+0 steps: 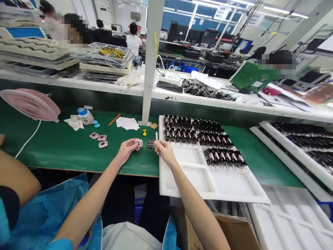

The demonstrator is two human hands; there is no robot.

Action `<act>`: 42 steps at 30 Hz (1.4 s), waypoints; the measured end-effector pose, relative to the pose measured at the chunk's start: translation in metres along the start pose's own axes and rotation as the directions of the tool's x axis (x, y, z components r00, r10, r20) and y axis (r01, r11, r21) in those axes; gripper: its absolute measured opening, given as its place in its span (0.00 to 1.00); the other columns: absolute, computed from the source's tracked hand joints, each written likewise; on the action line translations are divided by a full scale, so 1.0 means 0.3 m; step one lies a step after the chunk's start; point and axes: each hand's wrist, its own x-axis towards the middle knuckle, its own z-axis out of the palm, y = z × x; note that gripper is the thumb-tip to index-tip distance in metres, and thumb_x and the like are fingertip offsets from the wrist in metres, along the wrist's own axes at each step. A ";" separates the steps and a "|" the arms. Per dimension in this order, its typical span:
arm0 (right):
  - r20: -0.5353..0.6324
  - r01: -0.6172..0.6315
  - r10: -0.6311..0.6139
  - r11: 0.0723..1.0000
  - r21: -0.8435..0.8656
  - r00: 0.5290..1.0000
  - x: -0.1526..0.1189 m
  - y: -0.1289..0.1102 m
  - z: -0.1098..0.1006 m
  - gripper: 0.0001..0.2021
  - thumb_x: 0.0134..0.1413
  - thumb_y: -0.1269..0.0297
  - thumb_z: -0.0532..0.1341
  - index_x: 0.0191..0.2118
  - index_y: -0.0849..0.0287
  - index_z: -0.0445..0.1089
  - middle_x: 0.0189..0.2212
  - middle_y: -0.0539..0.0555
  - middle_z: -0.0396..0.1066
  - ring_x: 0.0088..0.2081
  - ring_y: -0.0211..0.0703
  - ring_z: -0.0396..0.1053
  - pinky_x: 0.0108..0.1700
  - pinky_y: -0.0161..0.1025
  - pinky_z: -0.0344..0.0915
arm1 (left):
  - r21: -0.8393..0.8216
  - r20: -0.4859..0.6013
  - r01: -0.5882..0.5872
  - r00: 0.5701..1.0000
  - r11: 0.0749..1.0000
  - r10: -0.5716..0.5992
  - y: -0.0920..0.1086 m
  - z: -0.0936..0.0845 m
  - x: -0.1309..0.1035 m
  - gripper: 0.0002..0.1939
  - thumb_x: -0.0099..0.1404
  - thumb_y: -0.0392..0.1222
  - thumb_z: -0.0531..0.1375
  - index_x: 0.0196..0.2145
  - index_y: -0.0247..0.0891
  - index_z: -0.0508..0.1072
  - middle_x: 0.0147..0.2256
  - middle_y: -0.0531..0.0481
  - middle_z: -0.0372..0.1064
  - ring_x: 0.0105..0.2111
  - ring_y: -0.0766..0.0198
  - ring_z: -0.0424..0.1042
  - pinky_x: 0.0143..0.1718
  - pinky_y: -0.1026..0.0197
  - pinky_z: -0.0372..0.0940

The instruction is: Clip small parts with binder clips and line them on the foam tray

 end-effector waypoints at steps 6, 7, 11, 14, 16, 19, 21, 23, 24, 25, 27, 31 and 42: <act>0.009 0.075 -0.074 0.974 -0.214 0.997 -0.019 0.064 -0.014 0.27 0.50 0.39 0.69 0.43 0.60 0.78 0.25 0.52 0.72 0.24 0.40 0.64 0.25 0.38 0.60 | 0.016 0.051 -0.023 0.998 1.000 0.022 -0.013 -0.003 -0.009 0.22 0.51 0.47 0.76 0.41 0.35 0.83 0.35 0.42 0.80 0.28 0.59 0.76 0.31 0.58 0.69; 0.013 0.077 -0.077 0.970 -0.232 0.997 -0.022 0.070 -0.015 0.27 0.50 0.39 0.69 0.43 0.60 0.78 0.26 0.52 0.72 0.25 0.40 0.64 0.26 0.38 0.60 | 0.016 0.057 -0.018 0.998 1.000 0.017 -0.013 -0.003 -0.011 0.21 0.51 0.47 0.77 0.41 0.35 0.83 0.35 0.42 0.80 0.28 0.59 0.76 0.31 0.58 0.69; 0.053 0.087 -0.075 0.953 -0.290 0.996 -0.026 0.082 -0.020 0.26 0.55 0.40 0.67 0.45 0.59 0.79 0.26 0.52 0.72 0.26 0.41 0.65 0.28 0.39 0.61 | 0.058 0.085 0.001 0.996 0.998 -0.006 -0.011 -0.001 -0.016 0.21 0.51 0.47 0.77 0.41 0.34 0.83 0.34 0.41 0.80 0.28 0.58 0.76 0.31 0.56 0.71; 0.073 0.092 -0.072 0.946 -0.312 0.995 -0.028 0.084 -0.021 0.26 0.57 0.40 0.66 0.47 0.59 0.79 0.27 0.52 0.73 0.26 0.41 0.65 0.28 0.39 0.62 | 0.075 0.098 0.010 0.995 0.997 -0.018 -0.014 0.000 -0.018 0.22 0.50 0.46 0.77 0.41 0.34 0.83 0.34 0.40 0.81 0.28 0.57 0.77 0.31 0.56 0.71; 0.081 0.097 -0.075 0.942 -0.321 0.994 -0.031 0.083 -0.022 0.26 0.57 0.40 0.66 0.48 0.59 0.79 0.27 0.52 0.73 0.26 0.41 0.65 0.29 0.39 0.62 | 0.063 0.094 0.015 0.995 0.998 -0.021 -0.018 0.001 -0.018 0.22 0.49 0.46 0.78 0.40 0.34 0.84 0.34 0.40 0.81 0.28 0.57 0.77 0.31 0.56 0.72; 0.087 0.109 -0.085 0.937 -0.332 0.993 -0.031 0.078 -0.022 0.27 0.56 0.40 0.66 0.47 0.60 0.78 0.27 0.52 0.73 0.26 0.41 0.65 0.29 0.39 0.62 | 0.055 0.079 0.024 0.996 0.998 -0.028 -0.019 0.002 -0.018 0.23 0.47 0.46 0.78 0.40 0.34 0.84 0.33 0.41 0.81 0.27 0.57 0.77 0.31 0.55 0.72; 0.096 0.121 -0.094 0.933 -0.340 0.991 -0.025 0.072 -0.015 0.26 0.56 0.40 0.66 0.46 0.59 0.78 0.26 0.52 0.72 0.26 0.41 0.65 0.29 0.39 0.62 | 0.070 0.078 0.017 0.997 0.997 -0.022 -0.013 0.003 -0.016 0.23 0.48 0.47 0.78 0.40 0.33 0.84 0.33 0.41 0.81 0.28 0.57 0.77 0.32 0.55 0.72; 0.102 0.137 -0.107 0.922 -0.362 0.989 -0.018 0.062 0.004 0.24 0.57 0.42 0.65 0.46 0.59 0.77 0.26 0.51 0.72 0.26 0.41 0.65 0.29 0.40 0.62 | 0.104 0.076 -0.003 0.997 0.995 -0.005 -0.002 0.003 -0.014 0.22 0.50 0.47 0.77 0.41 0.32 0.84 0.33 0.41 0.81 0.28 0.56 0.78 0.32 0.53 0.72; 0.103 0.146 -0.115 0.915 -0.376 0.988 -0.019 0.054 0.018 0.22 0.59 0.43 0.64 0.46 0.59 0.77 0.26 0.51 0.73 0.27 0.42 0.65 0.30 0.40 0.63 | 0.122 0.078 -0.012 0.997 0.992 0.002 0.005 0.004 -0.013 0.22 0.50 0.48 0.77 0.41 0.33 0.84 0.33 0.41 0.81 0.28 0.56 0.77 0.33 0.53 0.72; 0.102 0.161 -0.132 0.907 -0.389 0.986 -0.026 0.041 0.032 0.21 0.60 0.45 0.63 0.46 0.58 0.77 0.27 0.51 0.73 0.27 0.42 0.66 0.31 0.41 0.64 | 0.138 0.082 -0.017 0.997 0.990 0.005 0.011 0.005 -0.014 0.21 0.51 0.48 0.76 0.40 0.34 0.84 0.32 0.42 0.80 0.28 0.57 0.77 0.32 0.53 0.72; 0.084 0.235 -0.220 0.878 -0.417 0.972 -0.058 0.007 0.048 0.19 0.61 0.48 0.63 0.49 0.57 0.75 0.32 0.52 0.76 0.32 0.44 0.70 0.37 0.43 0.68 | 0.152 0.085 -0.019 0.996 0.988 0.006 0.022 0.006 -0.014 0.20 0.50 0.48 0.77 0.39 0.38 0.83 0.32 0.44 0.81 0.27 0.58 0.76 0.31 0.54 0.72; -0.119 0.401 -0.566 0.702 -0.589 0.816 -0.229 -0.056 -0.076 0.17 0.65 0.55 0.61 0.55 0.56 0.70 0.46 0.56 0.76 0.45 0.47 0.72 0.52 0.45 0.68 | 0.113 0.000 -0.061 0.998 0.992 0.061 0.019 0.004 0.019 0.23 0.46 0.44 0.78 0.40 0.41 0.81 0.34 0.49 0.79 0.26 0.65 0.72 0.28 0.60 0.69; -0.872 -0.798 -0.146 0.356 -0.487 0.467 -1.056 0.469 -0.770 0.13 0.70 0.59 0.50 0.41 0.59 0.67 0.42 0.62 0.71 0.44 0.50 0.68 0.47 0.43 0.65 | 0.198 -0.054 -0.231 0.968 0.953 0.246 -0.052 0.008 0.103 0.29 0.41 0.41 0.77 0.43 0.34 0.78 0.31 0.51 0.73 0.31 0.60 0.74 0.33 0.48 0.77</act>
